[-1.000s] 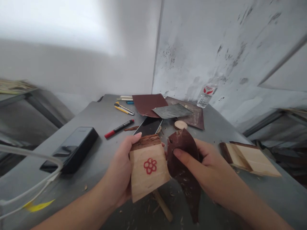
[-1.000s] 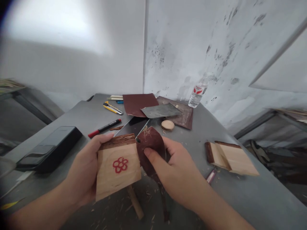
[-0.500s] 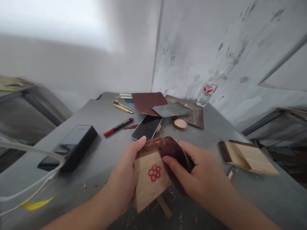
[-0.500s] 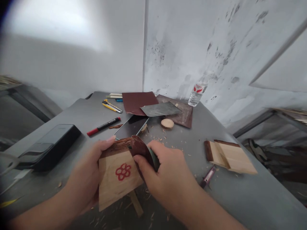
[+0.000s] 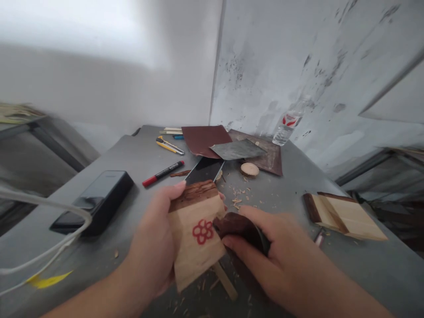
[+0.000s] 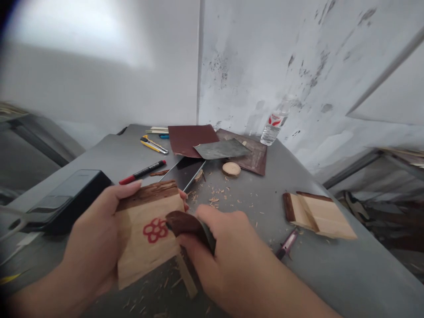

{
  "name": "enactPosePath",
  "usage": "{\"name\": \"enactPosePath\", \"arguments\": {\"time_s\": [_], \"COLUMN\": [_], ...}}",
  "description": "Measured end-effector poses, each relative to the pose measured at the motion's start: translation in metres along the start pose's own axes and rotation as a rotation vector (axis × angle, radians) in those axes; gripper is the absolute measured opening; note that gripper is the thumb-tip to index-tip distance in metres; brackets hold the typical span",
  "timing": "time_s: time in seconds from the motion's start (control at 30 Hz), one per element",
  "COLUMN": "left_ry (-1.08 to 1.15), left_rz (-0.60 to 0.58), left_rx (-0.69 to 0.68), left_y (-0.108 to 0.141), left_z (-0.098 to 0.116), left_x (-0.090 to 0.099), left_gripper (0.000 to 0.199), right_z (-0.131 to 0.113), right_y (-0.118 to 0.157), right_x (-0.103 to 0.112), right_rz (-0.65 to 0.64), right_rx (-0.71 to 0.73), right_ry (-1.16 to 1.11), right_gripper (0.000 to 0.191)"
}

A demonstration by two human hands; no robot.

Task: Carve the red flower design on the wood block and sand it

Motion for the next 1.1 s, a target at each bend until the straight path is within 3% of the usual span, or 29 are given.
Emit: {"name": "enactPosePath", "arguments": {"time_s": [0.07, 0.2, 0.37, 0.43, 0.5, 0.57, 0.83, 1.1], "left_ry": [0.04, 0.074, 0.048, 0.035, 0.058, 0.061, -0.016, 0.058], "left_rz": [-0.037, -0.247, -0.043, -0.139, -0.32, -0.37, -0.07, -0.18], "left_rx": [-0.002, 0.234, -0.034, 0.081, 0.21, 0.238, 0.178, 0.152], "left_y": [0.0, 0.004, 0.007, 0.005, 0.004, 0.003, 0.008, 0.002], "left_z": [-0.001, -0.009, 0.004, -0.003, -0.011, -0.014, 0.002, 0.006], "left_x": [-0.002, -0.008, -0.003, -0.004, -0.007, -0.008, 0.0, -0.005], "left_gripper": [0.023, 0.036, 0.033, 0.03, 0.035, 0.037, 0.029, 0.034], "right_z": [0.0, 0.0, -0.004, -0.003, -0.002, -0.001, 0.003, 0.004], "right_y": [-0.001, -0.002, 0.002, 0.002, 0.001, 0.001, 0.003, 0.008], "right_x": [0.0, 0.004, 0.003, 0.003, 0.004, 0.005, 0.01, 0.009], "right_rz": [0.017, 0.076, -0.014, 0.039, 0.062, 0.055, 0.16, 0.047], "right_rx": [0.0, -0.036, 0.003, -0.02, -0.033, -0.025, -0.066, -0.052], "right_ry": [-0.003, 0.021, -0.041, -0.033, -0.024, -0.03, -0.062, -0.025], "right_gripper": [0.016, 0.02, 0.014, 0.014, 0.014, 0.014, 0.02, 0.013]}}
Point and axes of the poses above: each hand's wrist, its own y-axis away from the middle knuckle, its own x-axis out of the back of the hand, z = x × y, the point moved 2 cm from there along -y, towards the middle knuckle, and after that the axes turned 1 degree about -x, right-handed, at the moved point
